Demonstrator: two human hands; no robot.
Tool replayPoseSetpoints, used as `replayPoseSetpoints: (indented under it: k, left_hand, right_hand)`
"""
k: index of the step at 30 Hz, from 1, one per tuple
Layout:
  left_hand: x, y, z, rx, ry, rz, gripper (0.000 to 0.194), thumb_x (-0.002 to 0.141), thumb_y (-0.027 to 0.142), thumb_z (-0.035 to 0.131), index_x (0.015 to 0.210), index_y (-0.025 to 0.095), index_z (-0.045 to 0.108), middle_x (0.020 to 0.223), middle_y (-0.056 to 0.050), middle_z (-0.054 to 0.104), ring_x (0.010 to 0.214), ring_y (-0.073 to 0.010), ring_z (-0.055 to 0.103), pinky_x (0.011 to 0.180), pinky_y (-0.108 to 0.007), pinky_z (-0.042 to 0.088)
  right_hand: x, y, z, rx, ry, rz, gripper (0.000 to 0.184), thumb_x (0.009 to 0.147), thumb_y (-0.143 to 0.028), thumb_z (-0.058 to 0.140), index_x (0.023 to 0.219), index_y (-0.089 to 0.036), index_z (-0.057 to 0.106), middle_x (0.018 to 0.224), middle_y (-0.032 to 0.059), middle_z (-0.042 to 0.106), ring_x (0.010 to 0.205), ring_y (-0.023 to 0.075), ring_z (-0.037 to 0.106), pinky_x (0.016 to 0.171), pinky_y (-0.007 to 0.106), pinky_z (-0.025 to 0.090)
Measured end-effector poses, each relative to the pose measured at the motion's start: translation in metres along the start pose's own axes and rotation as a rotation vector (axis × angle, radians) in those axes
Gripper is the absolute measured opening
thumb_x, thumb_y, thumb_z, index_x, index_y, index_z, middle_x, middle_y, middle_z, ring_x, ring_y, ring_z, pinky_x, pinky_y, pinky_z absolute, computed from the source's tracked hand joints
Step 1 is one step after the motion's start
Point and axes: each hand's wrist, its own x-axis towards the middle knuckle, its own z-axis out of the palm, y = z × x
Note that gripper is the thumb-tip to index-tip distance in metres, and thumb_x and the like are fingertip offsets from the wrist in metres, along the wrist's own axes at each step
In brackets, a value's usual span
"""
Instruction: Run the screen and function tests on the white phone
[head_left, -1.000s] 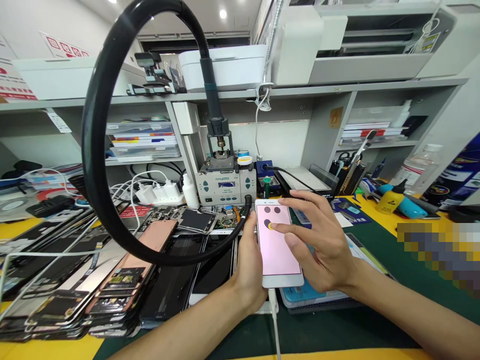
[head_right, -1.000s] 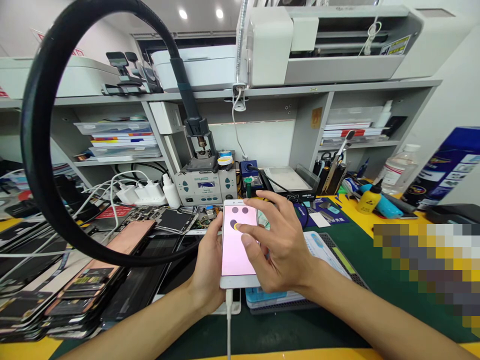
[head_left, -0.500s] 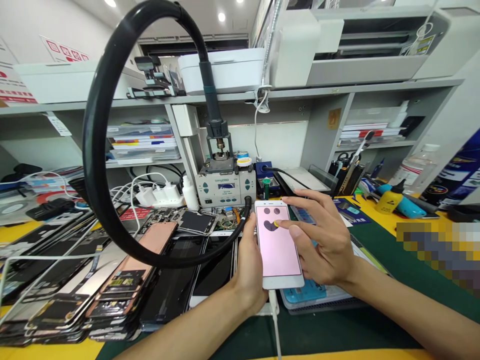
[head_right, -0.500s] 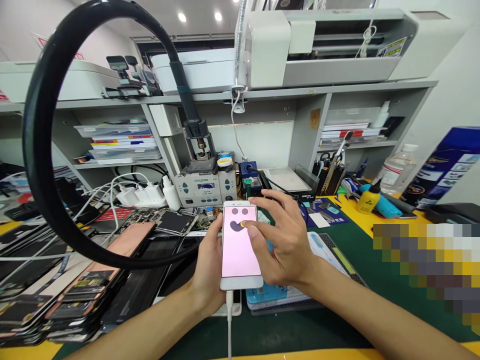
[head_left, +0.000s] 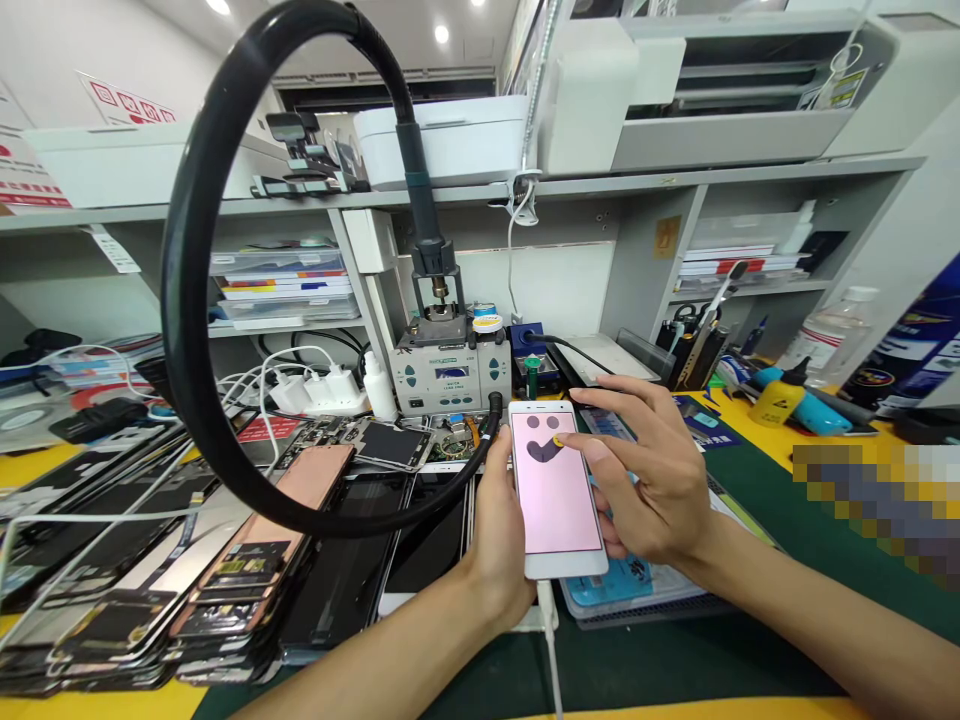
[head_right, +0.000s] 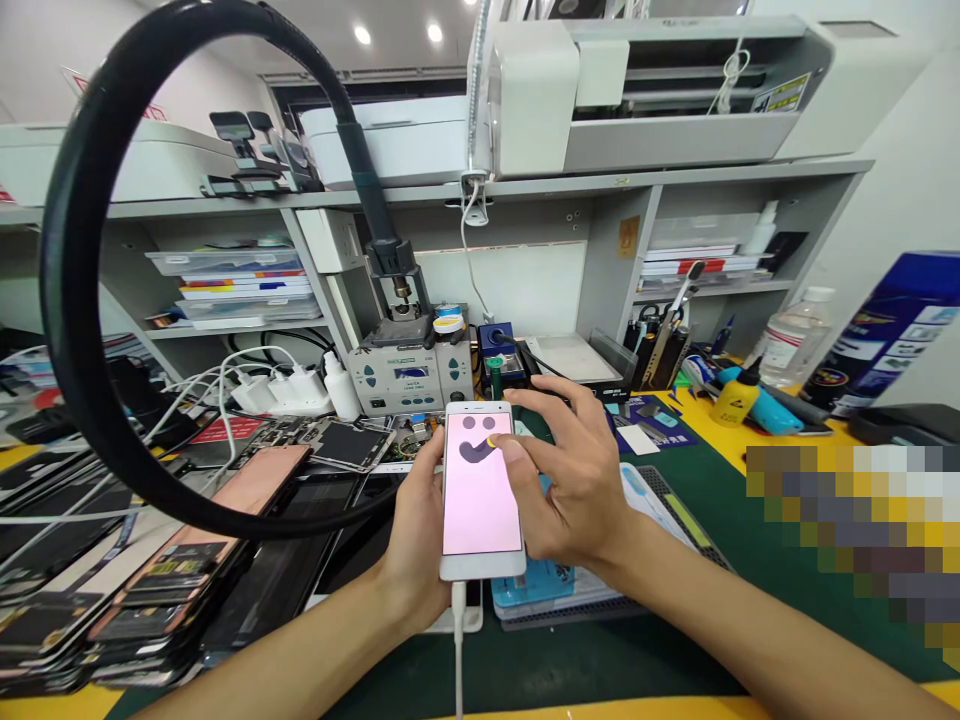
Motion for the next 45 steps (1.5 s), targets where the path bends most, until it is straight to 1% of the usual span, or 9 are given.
replayPoseSetpoints:
  k: [5, 8, 16, 22, 29, 32, 36, 40, 45]
  left_hand:
    - [0.0, 0.0, 0.0, -0.004, 0.027, -0.001, 0.052, 0.093, 0.061, 0.054, 0.106, 0.016, 0.075, 0.09, -0.007, 0.079, 0.07, -0.0198, 0.074, 0.072, -0.027, 0.054]
    - [-0.001, 0.0, 0.001, 0.0, 0.026, -0.008, 0.055, 0.093, 0.064, 0.053, 0.105, 0.015, 0.076, 0.088, -0.008, 0.079, 0.07, -0.0207, 0.074, 0.072, -0.028, 0.055]
    - [0.0, 0.0, 0.001, 0.041, -0.049, -0.044, 0.068, 0.093, 0.07, 0.044, 0.106, 0.011, 0.075, 0.08, -0.012, 0.076, 0.07, -0.0249, 0.074, 0.074, -0.034, 0.056]
    - [0.0, 0.001, -0.001, 0.073, -0.124, -0.054, 0.076, 0.092, 0.075, 0.036, 0.101, 0.01, 0.073, 0.076, -0.014, 0.073, 0.062, -0.026, 0.07, 0.064, -0.037, 0.056]
    - [0.0, 0.0, -0.001, 0.08, -0.119, -0.051, 0.075, 0.092, 0.074, 0.036, 0.103, 0.009, 0.071, 0.074, -0.014, 0.071, 0.062, -0.0271, 0.07, 0.066, -0.04, 0.056]
    - [-0.001, 0.0, -0.002, 0.072, -0.122, -0.052, 0.072, 0.093, 0.071, 0.04, 0.108, 0.01, 0.073, 0.08, -0.015, 0.074, 0.068, -0.0289, 0.072, 0.072, -0.041, 0.057]
    - [-0.001, -0.001, -0.002, 0.06, -0.14, -0.042, 0.07, 0.092, 0.069, 0.045, 0.114, 0.009, 0.073, 0.086, -0.017, 0.076, 0.075, -0.0301, 0.074, 0.077, -0.042, 0.057]
    - [-0.001, -0.002, 0.0, 0.047, -0.153, -0.026, 0.065, 0.092, 0.066, 0.048, 0.111, 0.009, 0.073, 0.093, -0.017, 0.076, 0.082, -0.0309, 0.074, 0.079, -0.041, 0.056]
    - [-0.002, 0.0, 0.006, -0.006, -0.023, 0.038, 0.049, 0.095, 0.053, 0.053, 0.109, 0.01, 0.07, 0.1, -0.014, 0.076, 0.089, -0.0277, 0.072, 0.081, -0.035, 0.054]
  right_hand:
    - [0.0, 0.001, 0.0, -0.009, 0.009, 0.006, 0.026, 0.087, -0.009, 0.056, 0.083, -0.013, 0.081, 0.111, 0.0186, 0.072, 0.115, 0.0363, 0.061, 0.094, 0.06, 0.052]
    - [-0.001, 0.001, 0.0, -0.013, 0.017, 0.008, 0.026, 0.087, -0.01, 0.056, 0.085, -0.015, 0.081, 0.112, 0.0166, 0.072, 0.115, 0.036, 0.061, 0.094, 0.06, 0.052]
    - [0.001, 0.0, 0.0, -0.023, 0.029, 0.021, 0.024, 0.085, -0.009, 0.057, 0.081, -0.017, 0.08, 0.112, 0.0149, 0.072, 0.115, 0.0364, 0.061, 0.093, 0.059, 0.052]
    - [0.0, 0.002, -0.004, -0.004, 0.095, -0.006, 0.027, 0.085, -0.009, 0.055, 0.089, -0.019, 0.079, 0.115, 0.0126, 0.071, 0.115, 0.0345, 0.062, 0.093, 0.057, 0.052]
    - [-0.001, 0.004, -0.006, 0.021, 0.128, -0.003, 0.026, 0.086, -0.01, 0.053, 0.092, -0.021, 0.076, 0.115, 0.0105, 0.07, 0.113, 0.0316, 0.063, 0.094, 0.056, 0.051]
    - [0.0, -0.001, -0.007, 0.044, 0.115, -0.02, 0.024, 0.083, -0.007, 0.052, 0.081, -0.02, 0.073, 0.107, 0.0105, 0.071, 0.111, 0.0315, 0.063, 0.09, 0.054, 0.052]
    - [0.001, -0.011, -0.011, 0.101, 0.076, -0.04, 0.024, 0.08, -0.006, 0.052, 0.061, -0.019, 0.058, 0.092, 0.0098, 0.073, 0.106, 0.0327, 0.065, 0.085, 0.054, 0.053]
    - [0.001, -0.019, -0.013, 0.133, 0.087, -0.048, 0.022, 0.077, -0.008, 0.051, 0.059, -0.019, 0.052, 0.085, 0.0075, 0.071, 0.096, 0.0294, 0.069, 0.089, 0.056, 0.051]
    - [-0.002, -0.028, -0.011, 0.203, 0.083, -0.051, 0.016, 0.073, -0.01, 0.051, 0.061, -0.02, 0.049, 0.064, -0.0005, 0.054, 0.073, 0.0205, 0.069, 0.094, 0.055, 0.051]
